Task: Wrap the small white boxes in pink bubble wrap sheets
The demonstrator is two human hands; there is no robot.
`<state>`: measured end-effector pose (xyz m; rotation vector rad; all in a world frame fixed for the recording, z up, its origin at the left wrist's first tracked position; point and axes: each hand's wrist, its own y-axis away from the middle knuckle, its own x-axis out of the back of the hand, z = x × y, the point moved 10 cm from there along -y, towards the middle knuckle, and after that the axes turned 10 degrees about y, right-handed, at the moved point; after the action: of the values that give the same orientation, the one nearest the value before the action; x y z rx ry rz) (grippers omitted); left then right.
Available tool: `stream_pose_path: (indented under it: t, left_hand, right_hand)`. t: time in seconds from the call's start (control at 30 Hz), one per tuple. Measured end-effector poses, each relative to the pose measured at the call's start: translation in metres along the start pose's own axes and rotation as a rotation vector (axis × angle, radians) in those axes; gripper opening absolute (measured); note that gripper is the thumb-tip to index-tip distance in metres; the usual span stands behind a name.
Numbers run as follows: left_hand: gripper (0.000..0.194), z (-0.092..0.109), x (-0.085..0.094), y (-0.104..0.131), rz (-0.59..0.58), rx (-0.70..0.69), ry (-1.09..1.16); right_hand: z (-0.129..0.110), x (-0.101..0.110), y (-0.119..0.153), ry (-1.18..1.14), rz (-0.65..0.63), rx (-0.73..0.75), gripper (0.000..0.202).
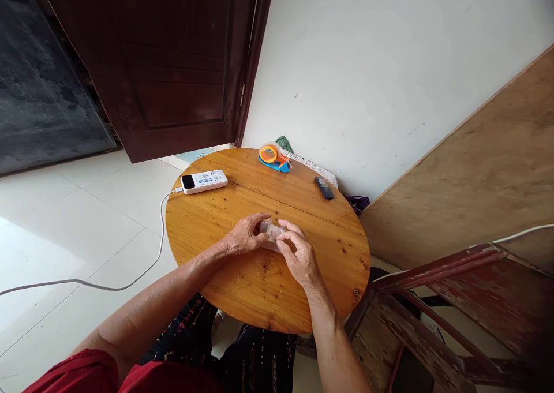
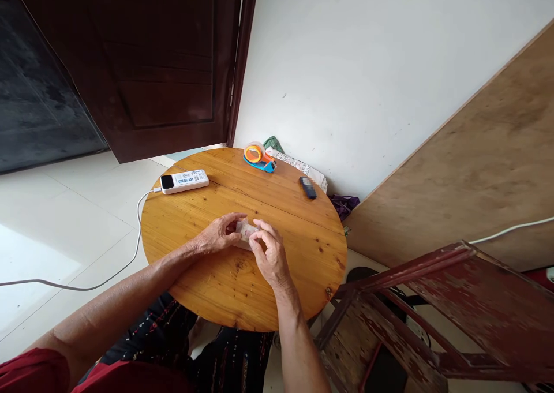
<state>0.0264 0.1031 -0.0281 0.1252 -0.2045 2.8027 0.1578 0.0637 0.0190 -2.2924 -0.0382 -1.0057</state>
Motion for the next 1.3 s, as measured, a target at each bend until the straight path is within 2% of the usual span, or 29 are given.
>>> stream_pose_path:
  t: [0.13,0.4,0.6,0.77,0.87,0.97,1.13,1.3]
  left_hand:
    - [0.061,0.005,0.001,0.001,0.015,-0.038,-0.041]
    - [0.073,0.021,-0.006,0.005,-0.07,-0.2,-0.046]
    - [0.08,0.023,-0.013,0.008,-0.119,-0.273,0.077]
    - [0.089,0.021,-0.018,0.009,-0.159,-0.241,0.096]
    - [0.093,0.022,-0.018,0.01,-0.161,-0.229,0.09]
    - [0.095,0.027,-0.018,0.01,-0.16,-0.255,0.068]
    - [0.098,0.033,-0.018,0.011,-0.199,-0.252,0.116]
    - [0.076,0.019,-0.016,0.006,-0.202,-0.089,0.216]
  right_hand:
    - [0.0,0.001,0.0,0.006,0.038,0.0,0.012]
    - [0.012,0.016,0.001,-0.02,0.15,-0.099,0.02]
    - [0.007,0.015,-0.003,0.102,0.152,-0.105,0.018]
    - [0.004,0.029,-0.018,0.236,0.197,-0.12,0.012]
    - [0.003,0.043,-0.031,0.23,0.254,-0.136,0.012]
    - [0.002,0.049,-0.048,0.176,0.262,-0.127,0.013]
    - [0.023,0.044,-0.076,0.138,0.251,-0.163,0.016]
    - [0.057,0.037,-0.097,0.158,0.208,-0.238,0.017]
